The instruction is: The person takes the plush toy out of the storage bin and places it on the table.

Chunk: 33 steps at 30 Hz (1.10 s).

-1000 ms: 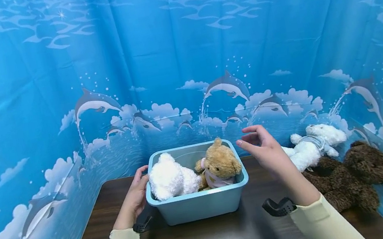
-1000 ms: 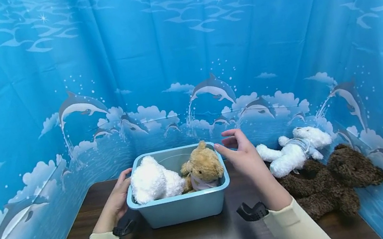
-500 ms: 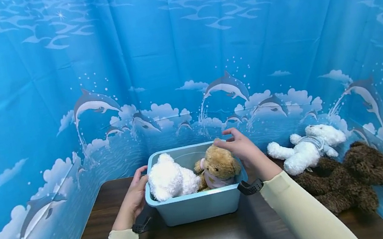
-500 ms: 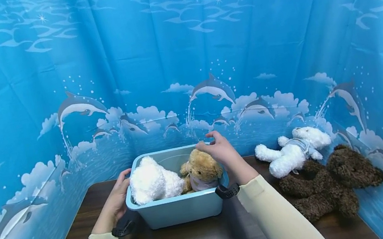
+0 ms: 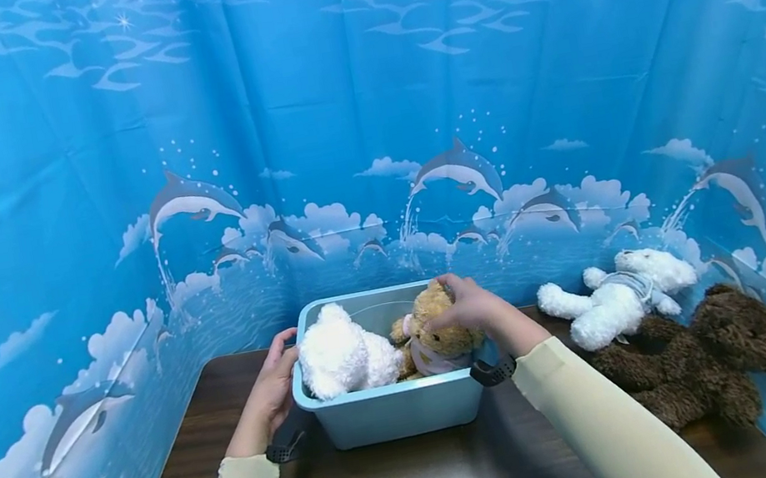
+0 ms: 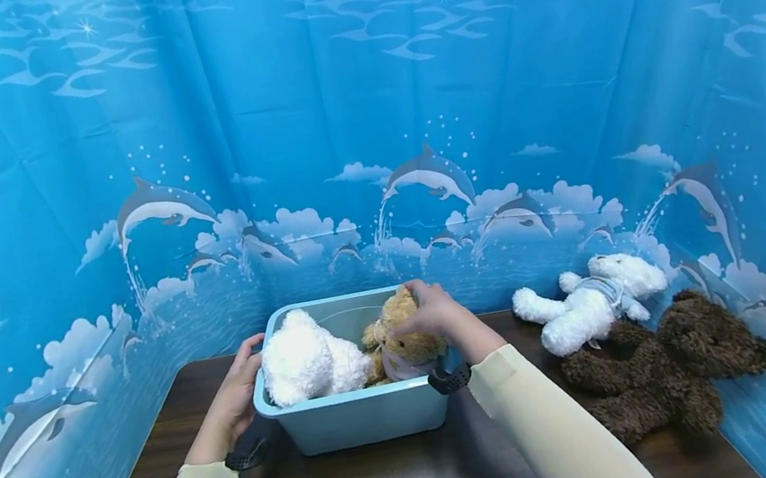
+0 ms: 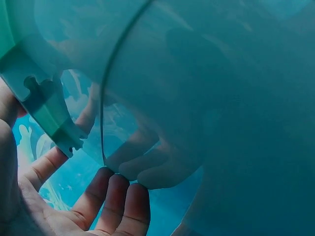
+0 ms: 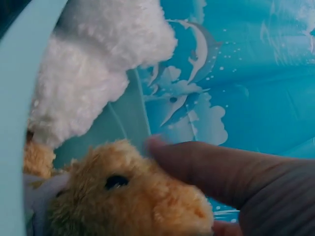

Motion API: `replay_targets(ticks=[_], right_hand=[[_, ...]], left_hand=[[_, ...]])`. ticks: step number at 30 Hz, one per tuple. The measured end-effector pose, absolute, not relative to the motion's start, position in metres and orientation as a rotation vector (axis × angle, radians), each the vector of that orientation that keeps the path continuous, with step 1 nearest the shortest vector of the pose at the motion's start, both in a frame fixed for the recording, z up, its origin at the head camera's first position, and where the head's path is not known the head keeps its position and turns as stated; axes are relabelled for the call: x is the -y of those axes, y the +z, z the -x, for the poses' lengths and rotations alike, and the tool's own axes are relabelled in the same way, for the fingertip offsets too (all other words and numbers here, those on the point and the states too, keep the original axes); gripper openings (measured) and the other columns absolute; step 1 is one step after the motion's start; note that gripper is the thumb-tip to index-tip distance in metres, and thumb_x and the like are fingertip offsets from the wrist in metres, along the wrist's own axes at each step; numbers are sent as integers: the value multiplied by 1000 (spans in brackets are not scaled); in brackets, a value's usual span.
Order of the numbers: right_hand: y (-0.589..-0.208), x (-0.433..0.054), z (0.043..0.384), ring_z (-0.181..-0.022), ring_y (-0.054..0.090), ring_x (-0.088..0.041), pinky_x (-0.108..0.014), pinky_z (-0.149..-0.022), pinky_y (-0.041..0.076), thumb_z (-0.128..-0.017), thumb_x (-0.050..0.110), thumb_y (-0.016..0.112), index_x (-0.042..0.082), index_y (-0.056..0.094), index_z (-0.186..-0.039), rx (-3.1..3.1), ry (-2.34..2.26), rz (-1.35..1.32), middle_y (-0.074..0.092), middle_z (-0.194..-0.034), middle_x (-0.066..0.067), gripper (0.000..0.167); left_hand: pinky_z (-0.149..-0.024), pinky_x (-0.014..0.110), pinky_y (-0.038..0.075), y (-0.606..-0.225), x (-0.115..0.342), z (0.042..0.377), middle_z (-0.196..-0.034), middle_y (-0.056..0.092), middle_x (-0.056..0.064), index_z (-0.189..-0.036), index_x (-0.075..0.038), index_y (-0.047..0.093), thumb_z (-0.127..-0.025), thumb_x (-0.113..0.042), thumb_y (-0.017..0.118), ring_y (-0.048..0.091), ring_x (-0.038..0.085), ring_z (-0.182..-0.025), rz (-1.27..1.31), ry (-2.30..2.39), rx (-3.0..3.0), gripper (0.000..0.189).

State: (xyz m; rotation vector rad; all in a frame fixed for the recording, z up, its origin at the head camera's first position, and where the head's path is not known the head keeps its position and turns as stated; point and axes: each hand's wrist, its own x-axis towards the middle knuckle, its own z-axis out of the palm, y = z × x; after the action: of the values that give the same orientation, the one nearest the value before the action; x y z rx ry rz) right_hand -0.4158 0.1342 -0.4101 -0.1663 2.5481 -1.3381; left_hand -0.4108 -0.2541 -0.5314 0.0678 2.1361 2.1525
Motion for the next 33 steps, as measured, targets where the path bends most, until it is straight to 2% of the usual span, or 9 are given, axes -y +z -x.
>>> replay_targets(ticks=[5,9,14,18,22,29,33], right_hand=[[-415,-132,415,-146,42,-47,-64,-107,53,-77,2,93,22,29,-172,-2648,-1181,233,34,-165,-23,116],[-417,-130,416,-146,44,-46,-65,-107,53,-75,-5,92,21,30,-171,-2715,-1096,260,38,-163,-22,117],[-421,-130,419,-144,50,-45,-64,-109,53,-77,-3,91,13,32,-169,-2736,-1121,256,46,-159,-22,110],[-425,-130,420,-143,54,-45,-62,-109,53,-82,0,87,5,25,-170,-2688,-1244,232,48,-160,-24,108],[-426,-131,417,-144,54,-46,-61,-111,53,-89,4,84,4,19,-171,-2599,-1423,196,46,-161,-25,105],[-428,-133,414,-134,59,-42,-57,-101,59,-90,10,84,6,34,-166,-2604,-1571,209,46,-153,-20,91],[-426,-136,412,-133,59,-38,-54,-101,59,-89,12,84,13,41,-164,-2643,-1652,231,49,-150,-15,86]], left_hand=[[-95,33,59,-530,253,410,-151,48,13,-162,-31,32,-112,-52,57,61,24,-124,-65,2149,-2148,60],[-97,35,60,-530,253,410,-153,47,13,-162,-31,32,-112,-52,57,60,27,-127,-72,2149,-2144,61],[-97,35,59,-530,253,410,-153,46,13,-162,-31,32,-112,-51,56,57,27,-128,-63,2143,-2143,60],[-97,33,58,-530,254,410,-155,45,13,-163,-31,31,-113,-49,54,55,27,-129,-60,2138,-2148,58],[-98,31,58,-529,255,409,-156,45,13,-164,-30,30,-114,-48,53,55,26,-130,-66,2146,-2140,58],[-96,30,58,-528,254,408,-150,49,11,-164,-29,31,-114,-48,53,59,22,-125,-79,2156,-2134,57],[-97,29,58,-528,255,408,-149,50,11,-164,-28,31,-113,-51,54,59,21,-126,-79,2141,-2150,60]])
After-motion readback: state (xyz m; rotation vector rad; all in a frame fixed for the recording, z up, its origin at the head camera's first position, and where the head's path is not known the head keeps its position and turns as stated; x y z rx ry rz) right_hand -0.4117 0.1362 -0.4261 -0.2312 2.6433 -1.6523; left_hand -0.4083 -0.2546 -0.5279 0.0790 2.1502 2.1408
